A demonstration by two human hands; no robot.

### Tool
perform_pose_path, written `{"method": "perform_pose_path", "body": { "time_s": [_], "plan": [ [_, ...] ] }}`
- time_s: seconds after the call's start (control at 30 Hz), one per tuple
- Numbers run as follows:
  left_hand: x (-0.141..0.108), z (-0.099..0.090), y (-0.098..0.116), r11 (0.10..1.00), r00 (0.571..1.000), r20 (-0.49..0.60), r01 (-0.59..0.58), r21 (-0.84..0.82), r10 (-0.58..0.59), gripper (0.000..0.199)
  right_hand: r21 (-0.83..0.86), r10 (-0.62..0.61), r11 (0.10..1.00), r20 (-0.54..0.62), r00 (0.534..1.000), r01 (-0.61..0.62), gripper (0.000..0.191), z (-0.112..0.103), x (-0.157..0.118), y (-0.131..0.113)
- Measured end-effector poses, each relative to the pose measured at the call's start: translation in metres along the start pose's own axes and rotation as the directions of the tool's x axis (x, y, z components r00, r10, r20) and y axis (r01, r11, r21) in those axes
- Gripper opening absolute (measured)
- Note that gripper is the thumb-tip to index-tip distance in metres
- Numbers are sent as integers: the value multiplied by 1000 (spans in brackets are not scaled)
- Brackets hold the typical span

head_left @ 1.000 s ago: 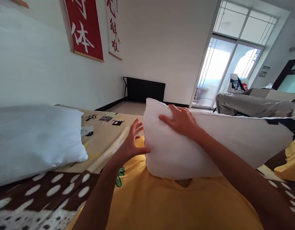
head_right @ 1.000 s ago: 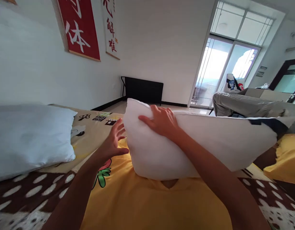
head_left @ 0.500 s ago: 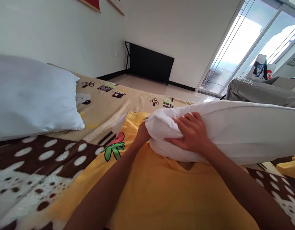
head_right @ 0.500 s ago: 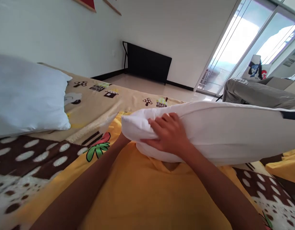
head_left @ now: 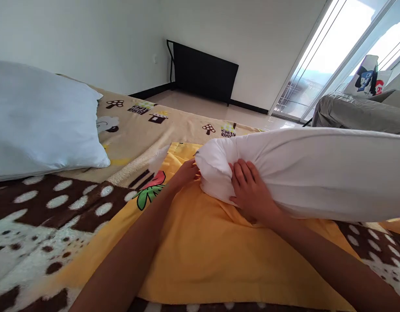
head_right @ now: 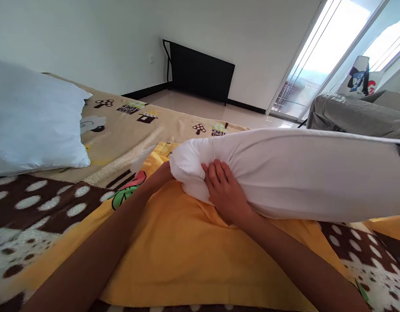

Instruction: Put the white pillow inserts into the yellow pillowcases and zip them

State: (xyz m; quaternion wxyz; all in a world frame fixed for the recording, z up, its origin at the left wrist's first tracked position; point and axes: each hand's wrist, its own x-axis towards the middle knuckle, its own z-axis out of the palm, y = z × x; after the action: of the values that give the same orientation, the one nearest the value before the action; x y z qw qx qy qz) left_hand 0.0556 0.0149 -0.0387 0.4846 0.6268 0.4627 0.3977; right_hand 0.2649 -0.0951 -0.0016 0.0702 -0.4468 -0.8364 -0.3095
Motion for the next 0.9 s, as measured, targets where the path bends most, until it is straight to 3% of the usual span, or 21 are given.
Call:
{"method": "perform_pose_path", "body": {
  "time_s": [0.1, 0.27, 0.4, 0.53, 0.6, 0.7, 0.8, 0.9],
  "plan": [
    [6, -12, -13, 994, 995, 35, 92, 62, -94, 39, -134, 7, 991, 11, 1000, -5, 67, 7, 22, 11],
    [10, -25, -23, 980, 995, 24, 91, 179, -97, 33, -151, 49, 988, 52, 997, -40, 45, 36, 59, 36],
    [9, -25, -20, 952, 996, 43, 56, 302, -73, 24, -105, 94, 991, 84, 992, -85, 37, 61, 75, 57],
    [3, -17, -4, 913, 1000, 15, 1, 407, -7, 19, -104, 108, 989, 44, 993, -103, 25, 70, 77, 64],
    [-2, -11, 8, 895, 998, -28, -42, 444, 61, 28, -113, 109, 988, 11, 994, -108, 23, 66, 77, 62],
    [-12, 0, 29, 912, 981, -50, -154, 381, 186, 62, -128, 65, 989, -37, 997, -69, 23, 48, 74, 60],
    [-22, 10, 48, 978, 977, -43, -206, 43, 208, 99, -150, 3, 989, -68, 998, -14, 21, 18, 67, 66],
    [-30, 14, 60, 951, 983, -104, -175, -253, 153, 106, -167, -81, 984, -153, 985, 55, 20, -23, 56, 75]
  ]
}}
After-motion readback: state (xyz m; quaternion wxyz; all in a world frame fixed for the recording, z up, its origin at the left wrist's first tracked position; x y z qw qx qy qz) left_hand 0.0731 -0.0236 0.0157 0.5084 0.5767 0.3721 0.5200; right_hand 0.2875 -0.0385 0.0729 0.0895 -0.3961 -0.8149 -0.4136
